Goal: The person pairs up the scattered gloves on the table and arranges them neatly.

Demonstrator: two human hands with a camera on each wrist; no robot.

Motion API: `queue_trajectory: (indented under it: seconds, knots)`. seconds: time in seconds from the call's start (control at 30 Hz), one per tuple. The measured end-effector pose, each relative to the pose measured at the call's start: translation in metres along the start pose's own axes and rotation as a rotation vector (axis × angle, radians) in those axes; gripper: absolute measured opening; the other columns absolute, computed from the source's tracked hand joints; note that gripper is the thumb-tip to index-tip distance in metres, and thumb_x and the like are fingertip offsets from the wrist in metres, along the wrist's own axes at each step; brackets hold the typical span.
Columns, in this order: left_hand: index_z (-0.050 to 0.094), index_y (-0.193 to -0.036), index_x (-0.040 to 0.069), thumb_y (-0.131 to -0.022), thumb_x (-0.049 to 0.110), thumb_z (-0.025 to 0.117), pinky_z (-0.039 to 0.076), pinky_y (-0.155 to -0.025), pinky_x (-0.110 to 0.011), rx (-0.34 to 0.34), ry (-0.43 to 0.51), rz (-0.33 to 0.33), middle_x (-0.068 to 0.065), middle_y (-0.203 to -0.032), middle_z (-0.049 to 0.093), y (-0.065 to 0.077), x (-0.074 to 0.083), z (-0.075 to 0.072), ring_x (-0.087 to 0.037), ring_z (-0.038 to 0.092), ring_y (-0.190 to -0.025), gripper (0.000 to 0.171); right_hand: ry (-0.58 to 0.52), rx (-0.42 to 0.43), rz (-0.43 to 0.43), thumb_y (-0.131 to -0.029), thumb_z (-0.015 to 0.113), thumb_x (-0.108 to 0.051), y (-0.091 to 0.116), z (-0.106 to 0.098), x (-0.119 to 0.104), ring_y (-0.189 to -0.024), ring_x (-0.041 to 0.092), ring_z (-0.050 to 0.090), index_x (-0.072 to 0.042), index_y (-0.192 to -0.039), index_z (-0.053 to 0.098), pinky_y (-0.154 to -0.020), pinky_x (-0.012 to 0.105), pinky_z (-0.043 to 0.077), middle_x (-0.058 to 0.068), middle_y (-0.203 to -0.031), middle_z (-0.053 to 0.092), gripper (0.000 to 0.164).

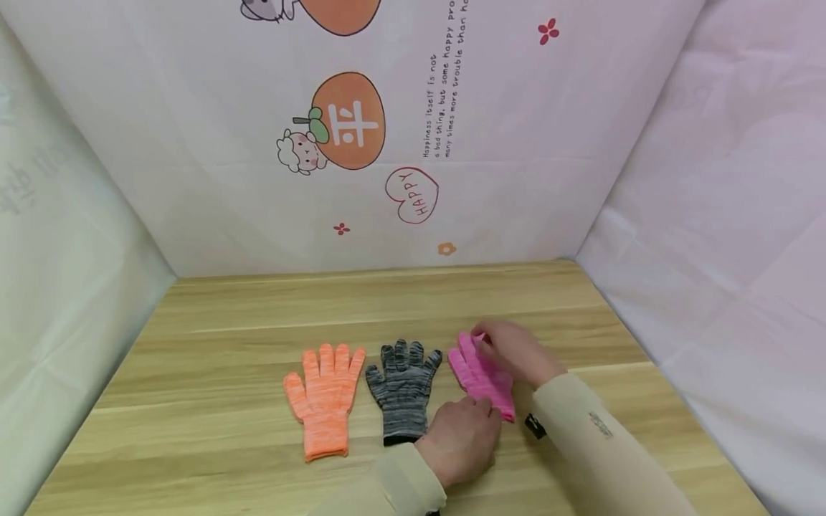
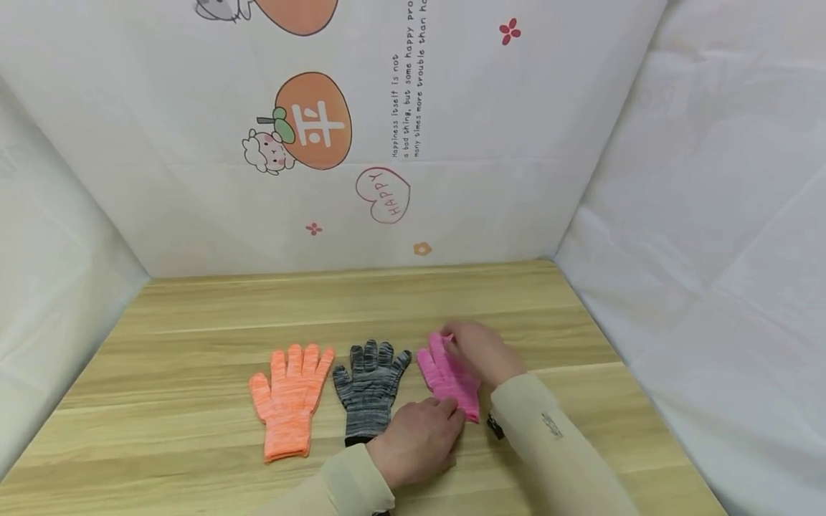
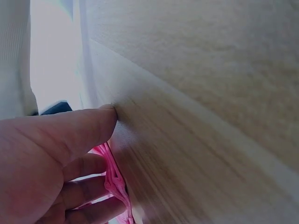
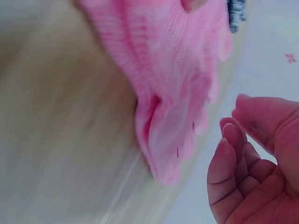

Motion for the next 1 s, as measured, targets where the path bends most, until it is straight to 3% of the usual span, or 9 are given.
queue_trajectory:
  seconds: [0.23,0.4,0.53,0.8,1.0]
  knots:
    - [0.069,-0.115,0.02,-0.091,0.041,0.075,0.051,-0.058,-0.03,0.034,0.01,0.008,0.006,-0.101,0.065,0.001,0.002,-0.001,-0.011,0.062,-0.084,0.033,0.041,-0.047,0.068,-0.106,0.057,-0.019,-0.025,0.021,0.001,-0.127,0.04,0.062,-0.01,-0.136,0.063,-0.107,0.056,0.049,0.016,-0.132,0.069,0.031]
    - [0.069,-0.116,0.021,-0.094,0.039,0.071,0.05,-0.057,-0.03,0.061,-0.01,0.001,0.006,-0.1,0.065,0.003,0.001,-0.005,-0.011,0.063,-0.082,0.029,0.082,-0.037,0.069,-0.106,0.055,-0.018,-0.032,0.028,0.0,-0.125,0.039,0.064,-0.009,-0.132,0.064,-0.107,0.053,0.05,0.016,-0.129,0.07,0.029]
    - [0.069,-0.119,0.021,-0.094,0.04,0.07,0.051,-0.058,-0.03,0.045,-0.014,-0.008,0.006,-0.102,0.066,0.003,0.0,-0.004,-0.012,0.063,-0.084,0.031,0.078,-0.033,0.089,-0.105,0.055,-0.018,-0.034,0.028,0.0,-0.116,0.035,0.067,-0.01,-0.127,0.064,-0.101,0.051,0.053,0.013,-0.121,0.071,0.025]
    - [0.069,-0.122,0.02,-0.096,0.039,0.069,0.052,-0.059,-0.03,0.023,-0.01,-0.013,0.006,-0.103,0.066,0.002,0.0,-0.003,-0.011,0.062,-0.085,0.033,0.026,-0.033,0.147,-0.109,0.051,-0.024,-0.033,0.029,0.003,-0.085,0.022,0.064,-0.017,-0.116,0.059,-0.075,0.04,0.054,0.004,-0.096,0.068,0.012]
    - [0.07,-0.124,0.02,-0.095,0.041,0.07,0.052,-0.059,-0.029,0.037,-0.018,-0.008,0.006,-0.104,0.066,0.003,0.0,-0.004,-0.011,0.062,-0.084,0.035,0.051,-0.019,0.115,-0.109,0.054,-0.026,-0.033,0.029,0.0,-0.078,0.02,0.061,-0.019,-0.114,0.058,-0.069,0.038,0.052,0.002,-0.092,0.067,0.01]
Point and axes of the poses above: each hand's wrist, its own y-axis away from the middle knuckle, its own z-axis out of the palm, x = y × z, the point moved 9 cm from there along -y, towards the middle knuckle
